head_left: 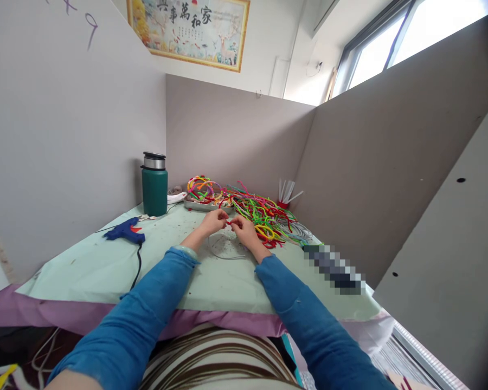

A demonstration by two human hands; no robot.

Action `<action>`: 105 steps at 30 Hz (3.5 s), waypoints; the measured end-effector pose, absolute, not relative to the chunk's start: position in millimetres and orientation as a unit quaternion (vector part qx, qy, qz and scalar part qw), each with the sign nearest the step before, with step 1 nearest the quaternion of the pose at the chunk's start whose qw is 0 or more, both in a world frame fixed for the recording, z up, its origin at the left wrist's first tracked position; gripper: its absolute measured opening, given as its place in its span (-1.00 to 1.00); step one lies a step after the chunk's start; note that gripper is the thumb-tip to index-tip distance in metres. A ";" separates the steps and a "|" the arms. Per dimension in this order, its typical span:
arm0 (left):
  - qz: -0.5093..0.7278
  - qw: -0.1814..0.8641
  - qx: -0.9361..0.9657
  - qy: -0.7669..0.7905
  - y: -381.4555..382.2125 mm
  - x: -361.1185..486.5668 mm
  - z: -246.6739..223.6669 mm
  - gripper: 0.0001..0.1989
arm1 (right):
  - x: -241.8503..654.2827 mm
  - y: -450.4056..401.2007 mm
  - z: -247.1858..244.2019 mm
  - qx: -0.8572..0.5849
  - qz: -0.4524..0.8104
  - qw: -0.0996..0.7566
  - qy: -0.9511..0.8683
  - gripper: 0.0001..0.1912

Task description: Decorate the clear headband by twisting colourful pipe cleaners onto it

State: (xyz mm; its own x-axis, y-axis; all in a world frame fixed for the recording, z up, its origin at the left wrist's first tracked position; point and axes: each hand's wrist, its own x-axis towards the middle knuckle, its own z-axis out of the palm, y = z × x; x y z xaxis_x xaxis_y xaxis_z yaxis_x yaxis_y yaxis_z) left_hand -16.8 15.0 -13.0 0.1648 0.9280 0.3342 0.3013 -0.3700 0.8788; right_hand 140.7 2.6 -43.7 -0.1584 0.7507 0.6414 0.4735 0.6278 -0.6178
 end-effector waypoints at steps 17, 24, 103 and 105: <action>0.485 0.261 0.741 0.384 13.4 -14.3 -8.6 -0.82 | 140.7 4.7 -44.4 -0.454 0.102 0.498 -0.731 -0.86; 0.500 0.253 0.709 0.428 29.0 -17.4 -13.0 -0.77 | 139.9 4.9 -44.3 -0.468 0.076 0.514 -0.715 -0.85; 0.381 -0.025 0.835 0.395 14.5 -17.3 -16.8 -0.76 | 139.9 11.8 -49.7 -0.441 0.174 0.533 -0.700 -0.86; 0.377 -0.018 0.834 0.403 13.8 -17.3 -15.9 -0.76 | 139.9 11.1 -50.1 -0.436 0.176 0.530 -0.706 -0.86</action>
